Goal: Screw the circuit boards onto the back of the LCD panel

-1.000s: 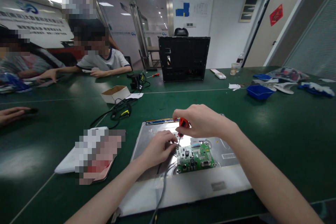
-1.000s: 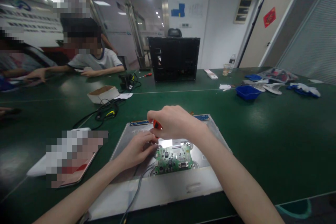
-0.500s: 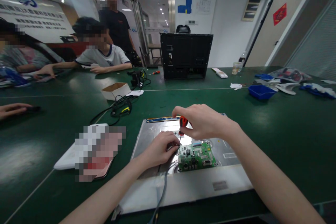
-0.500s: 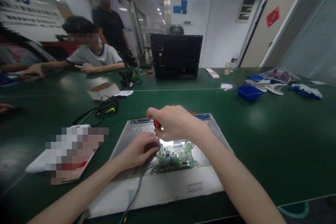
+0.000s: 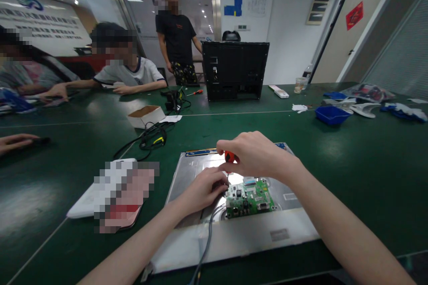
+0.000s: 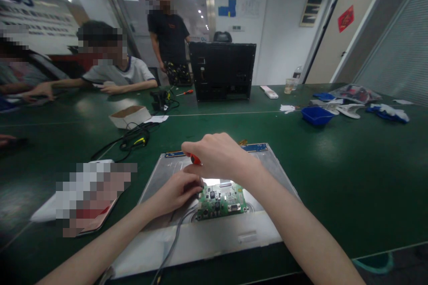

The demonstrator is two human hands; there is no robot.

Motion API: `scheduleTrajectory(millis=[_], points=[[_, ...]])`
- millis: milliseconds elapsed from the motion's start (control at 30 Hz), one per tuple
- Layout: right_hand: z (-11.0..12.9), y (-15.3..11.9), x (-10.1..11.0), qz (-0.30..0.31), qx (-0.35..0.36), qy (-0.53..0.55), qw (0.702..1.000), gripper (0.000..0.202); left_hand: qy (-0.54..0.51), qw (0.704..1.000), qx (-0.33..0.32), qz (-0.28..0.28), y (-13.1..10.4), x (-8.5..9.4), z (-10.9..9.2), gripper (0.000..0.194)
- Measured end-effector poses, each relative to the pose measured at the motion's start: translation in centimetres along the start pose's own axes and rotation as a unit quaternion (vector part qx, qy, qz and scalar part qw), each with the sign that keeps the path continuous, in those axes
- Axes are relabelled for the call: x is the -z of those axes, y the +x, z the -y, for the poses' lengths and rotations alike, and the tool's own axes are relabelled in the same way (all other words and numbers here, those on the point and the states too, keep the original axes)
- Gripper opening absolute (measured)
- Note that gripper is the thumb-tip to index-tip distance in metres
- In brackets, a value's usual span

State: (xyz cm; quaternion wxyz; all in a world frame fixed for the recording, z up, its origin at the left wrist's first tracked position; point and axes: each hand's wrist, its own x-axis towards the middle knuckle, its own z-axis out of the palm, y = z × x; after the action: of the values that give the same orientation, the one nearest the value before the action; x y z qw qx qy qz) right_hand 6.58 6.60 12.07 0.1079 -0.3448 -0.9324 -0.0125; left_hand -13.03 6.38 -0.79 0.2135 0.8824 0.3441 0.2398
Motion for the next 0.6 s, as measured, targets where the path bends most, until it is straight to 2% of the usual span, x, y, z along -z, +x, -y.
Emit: scheduleTrajectory(millis=[233, 600], points=[[0.33, -0.08, 0.18, -0.001, -0.006, -0.018, 1.000, 0.016, 0.004, 1.000, 0.002, -0.001, 0.06, -0.24, 0.33, 0.009], [0.36, -0.02, 0.22, 0.002, -0.010, -0.006, 1.000, 0.020, -0.005, 1.000, 0.009, 0.015, 0.09, -0.02, 0.19, 0.011]])
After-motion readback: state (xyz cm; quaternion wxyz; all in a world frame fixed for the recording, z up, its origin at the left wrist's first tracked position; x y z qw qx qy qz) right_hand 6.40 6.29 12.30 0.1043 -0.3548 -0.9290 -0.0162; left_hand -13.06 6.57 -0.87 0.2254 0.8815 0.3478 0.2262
